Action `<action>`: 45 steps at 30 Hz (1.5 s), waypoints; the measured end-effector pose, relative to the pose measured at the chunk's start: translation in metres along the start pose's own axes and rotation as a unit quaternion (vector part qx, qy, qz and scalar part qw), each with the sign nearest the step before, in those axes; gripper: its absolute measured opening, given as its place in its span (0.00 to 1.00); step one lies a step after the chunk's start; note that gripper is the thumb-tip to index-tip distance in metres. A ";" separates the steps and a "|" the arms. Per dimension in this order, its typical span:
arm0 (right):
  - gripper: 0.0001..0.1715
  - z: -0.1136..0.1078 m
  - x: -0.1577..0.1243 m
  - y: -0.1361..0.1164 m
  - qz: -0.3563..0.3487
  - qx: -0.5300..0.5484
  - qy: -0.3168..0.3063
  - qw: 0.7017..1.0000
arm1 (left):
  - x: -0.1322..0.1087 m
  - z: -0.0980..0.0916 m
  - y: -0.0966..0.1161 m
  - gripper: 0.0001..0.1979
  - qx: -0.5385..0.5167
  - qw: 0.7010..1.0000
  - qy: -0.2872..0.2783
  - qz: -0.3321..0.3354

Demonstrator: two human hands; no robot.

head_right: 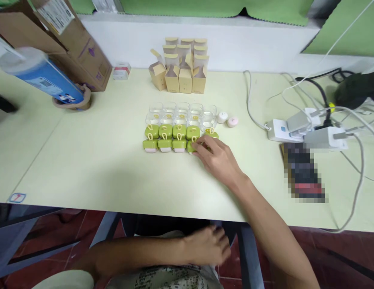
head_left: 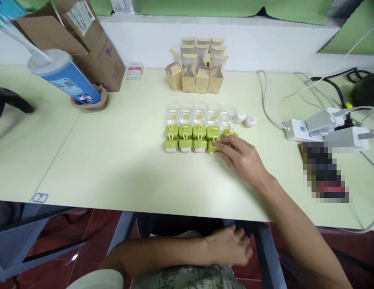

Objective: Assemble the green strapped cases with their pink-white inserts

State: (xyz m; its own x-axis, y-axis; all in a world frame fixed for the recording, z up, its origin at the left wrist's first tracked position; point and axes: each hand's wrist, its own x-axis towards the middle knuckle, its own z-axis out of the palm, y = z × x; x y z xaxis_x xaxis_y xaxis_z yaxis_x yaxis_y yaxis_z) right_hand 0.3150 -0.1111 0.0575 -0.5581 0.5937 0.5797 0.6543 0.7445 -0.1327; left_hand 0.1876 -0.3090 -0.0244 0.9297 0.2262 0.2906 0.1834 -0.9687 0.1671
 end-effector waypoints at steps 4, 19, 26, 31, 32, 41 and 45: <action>0.09 0.003 0.001 -0.001 -0.001 -0.006 0.009 1.000 | -0.031 -0.045 0.005 0.05 0.002 0.978 0.192 0.086; 0.10 0.006 0.005 -0.004 -0.029 -0.057 0.036 0.997 | -0.129 -0.146 -0.188 0.29 -0.072 0.807 0.302 -0.502; 0.09 0.008 0.007 -0.005 -0.027 -0.075 0.043 0.996 | -0.126 -0.148 -0.195 0.22 -0.039 0.824 0.298 -0.480; 0.09 0.002 0.007 -0.002 -0.001 -0.053 0.040 0.998 | -0.128 -0.146 -0.192 0.25 -0.032 0.823 0.292 -0.487; 0.10 -0.001 0.007 0.001 0.019 -0.045 0.049 0.998 | -0.129 -0.146 -0.190 0.26 -0.034 0.822 0.291 -0.488; 0.12 -0.008 0.001 0.031 0.152 -0.004 0.078 0.985 | -0.123 -0.175 -0.234 0.11 0.003 0.796 0.404 -0.451; 0.11 -0.003 0.001 0.026 0.121 -0.040 0.021 0.992 | -0.113 -0.183 -0.265 0.11 0.020 0.779 0.464 -0.421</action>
State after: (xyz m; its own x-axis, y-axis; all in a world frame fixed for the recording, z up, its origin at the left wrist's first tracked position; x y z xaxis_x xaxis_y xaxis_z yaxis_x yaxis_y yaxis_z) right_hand 0.3334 -0.0923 0.0571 -0.3585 0.7374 0.5724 0.8055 0.5543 -0.2095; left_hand -0.0246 -0.0595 0.0706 -0.1536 0.7417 0.6529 0.6314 -0.4346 0.6422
